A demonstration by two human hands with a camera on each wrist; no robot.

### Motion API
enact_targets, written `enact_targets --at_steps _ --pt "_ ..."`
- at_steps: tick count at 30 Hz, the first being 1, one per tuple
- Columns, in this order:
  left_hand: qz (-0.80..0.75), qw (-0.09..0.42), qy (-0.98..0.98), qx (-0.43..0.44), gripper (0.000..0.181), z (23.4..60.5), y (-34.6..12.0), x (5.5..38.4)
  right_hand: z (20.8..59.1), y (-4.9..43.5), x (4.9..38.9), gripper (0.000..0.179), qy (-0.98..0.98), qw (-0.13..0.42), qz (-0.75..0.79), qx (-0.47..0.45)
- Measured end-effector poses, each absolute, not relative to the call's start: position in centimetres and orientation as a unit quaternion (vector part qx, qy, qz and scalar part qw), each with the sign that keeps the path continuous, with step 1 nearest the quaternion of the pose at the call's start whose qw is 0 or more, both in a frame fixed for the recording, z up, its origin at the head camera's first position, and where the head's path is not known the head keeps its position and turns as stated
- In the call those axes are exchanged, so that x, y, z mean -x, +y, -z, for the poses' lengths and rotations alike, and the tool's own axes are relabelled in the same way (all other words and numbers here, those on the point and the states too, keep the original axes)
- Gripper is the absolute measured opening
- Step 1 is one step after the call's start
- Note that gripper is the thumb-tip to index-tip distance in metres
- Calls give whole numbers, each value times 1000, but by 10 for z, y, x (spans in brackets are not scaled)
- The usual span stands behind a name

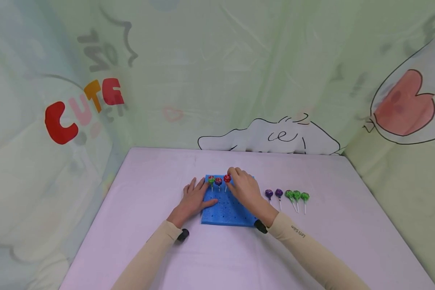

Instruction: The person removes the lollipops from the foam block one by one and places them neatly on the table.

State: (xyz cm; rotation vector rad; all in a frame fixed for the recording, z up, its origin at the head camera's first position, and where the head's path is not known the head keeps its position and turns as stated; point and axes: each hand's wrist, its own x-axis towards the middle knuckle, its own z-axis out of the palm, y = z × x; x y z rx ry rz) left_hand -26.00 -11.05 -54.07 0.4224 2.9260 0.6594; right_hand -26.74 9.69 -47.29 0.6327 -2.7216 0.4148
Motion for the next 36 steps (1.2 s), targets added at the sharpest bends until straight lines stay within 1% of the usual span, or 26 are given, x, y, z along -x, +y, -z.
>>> enact_targets --at_steps 7,17,36 --pt "-219 52 964 -141 83 539 -112 259 467 100 267 31 -957 120 -163 -206" --pt "-219 54 964 -143 82 540 -112 260 455 105 267 28 -961 33 -199 -190" --pt "-222 55 962 -149 84 541 -112 259 455 120 274 23 -943 -92 -256 -190"
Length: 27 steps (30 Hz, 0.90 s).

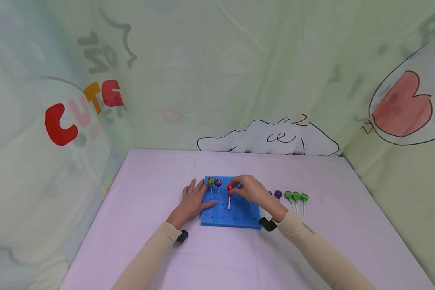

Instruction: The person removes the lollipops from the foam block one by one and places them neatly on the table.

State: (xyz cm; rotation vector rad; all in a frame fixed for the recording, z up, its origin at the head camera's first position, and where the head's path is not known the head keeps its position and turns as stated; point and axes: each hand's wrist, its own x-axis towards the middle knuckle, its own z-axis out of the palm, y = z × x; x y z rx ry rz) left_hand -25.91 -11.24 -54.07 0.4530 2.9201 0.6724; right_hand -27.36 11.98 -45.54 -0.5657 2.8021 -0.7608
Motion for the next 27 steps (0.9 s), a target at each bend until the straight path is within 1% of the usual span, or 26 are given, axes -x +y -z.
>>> enact_targets --at_steps 12,27 --pt "-223 50 962 -152 83 542 -112 259 453 126 273 24 941 106 258 190" --pt "-224 52 961 -153 82 542 -112 259 451 147 271 25 942 100 258 190"
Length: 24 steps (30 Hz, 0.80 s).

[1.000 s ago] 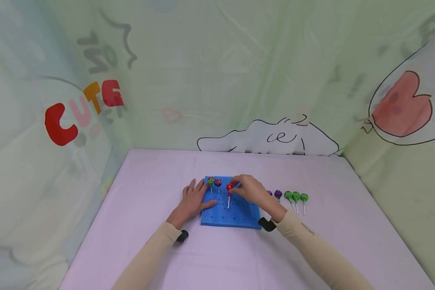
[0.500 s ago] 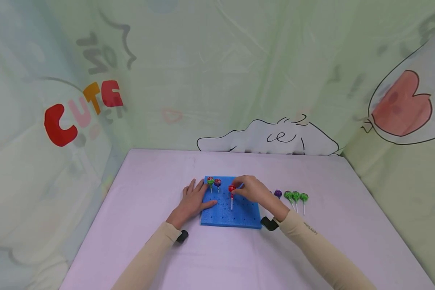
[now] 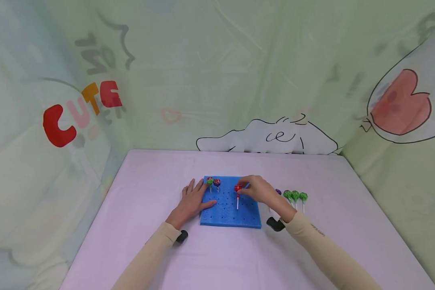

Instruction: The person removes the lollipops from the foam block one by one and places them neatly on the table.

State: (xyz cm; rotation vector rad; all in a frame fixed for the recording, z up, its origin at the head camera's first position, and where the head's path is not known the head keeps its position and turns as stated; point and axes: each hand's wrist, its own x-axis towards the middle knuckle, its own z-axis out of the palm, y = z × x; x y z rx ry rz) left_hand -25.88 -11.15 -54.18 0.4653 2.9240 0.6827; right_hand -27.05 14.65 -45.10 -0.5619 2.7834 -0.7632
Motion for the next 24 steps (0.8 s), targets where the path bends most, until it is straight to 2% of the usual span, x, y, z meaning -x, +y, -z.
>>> enact_targets --at_steps 24 --pt "-228 48 960 -158 82 540 -112 258 447 180 269 25 937 112 279 178"
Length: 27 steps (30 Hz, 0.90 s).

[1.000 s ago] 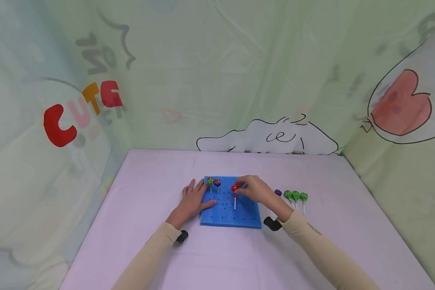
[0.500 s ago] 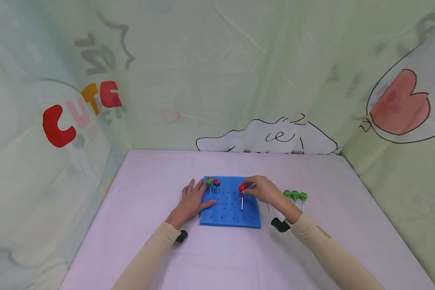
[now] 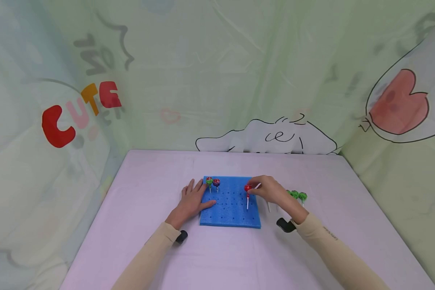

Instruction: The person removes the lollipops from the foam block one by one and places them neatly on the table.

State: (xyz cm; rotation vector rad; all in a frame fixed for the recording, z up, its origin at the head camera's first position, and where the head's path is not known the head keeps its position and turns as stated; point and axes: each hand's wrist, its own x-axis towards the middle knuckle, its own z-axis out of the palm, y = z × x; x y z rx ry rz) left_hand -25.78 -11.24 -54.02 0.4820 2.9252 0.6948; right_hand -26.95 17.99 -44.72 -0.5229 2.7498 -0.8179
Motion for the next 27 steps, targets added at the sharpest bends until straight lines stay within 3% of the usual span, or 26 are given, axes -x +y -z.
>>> enact_targets --at_steps 27 --pt "-223 44 960 -163 81 542 -113 259 445 203 268 25 940 110 274 171"
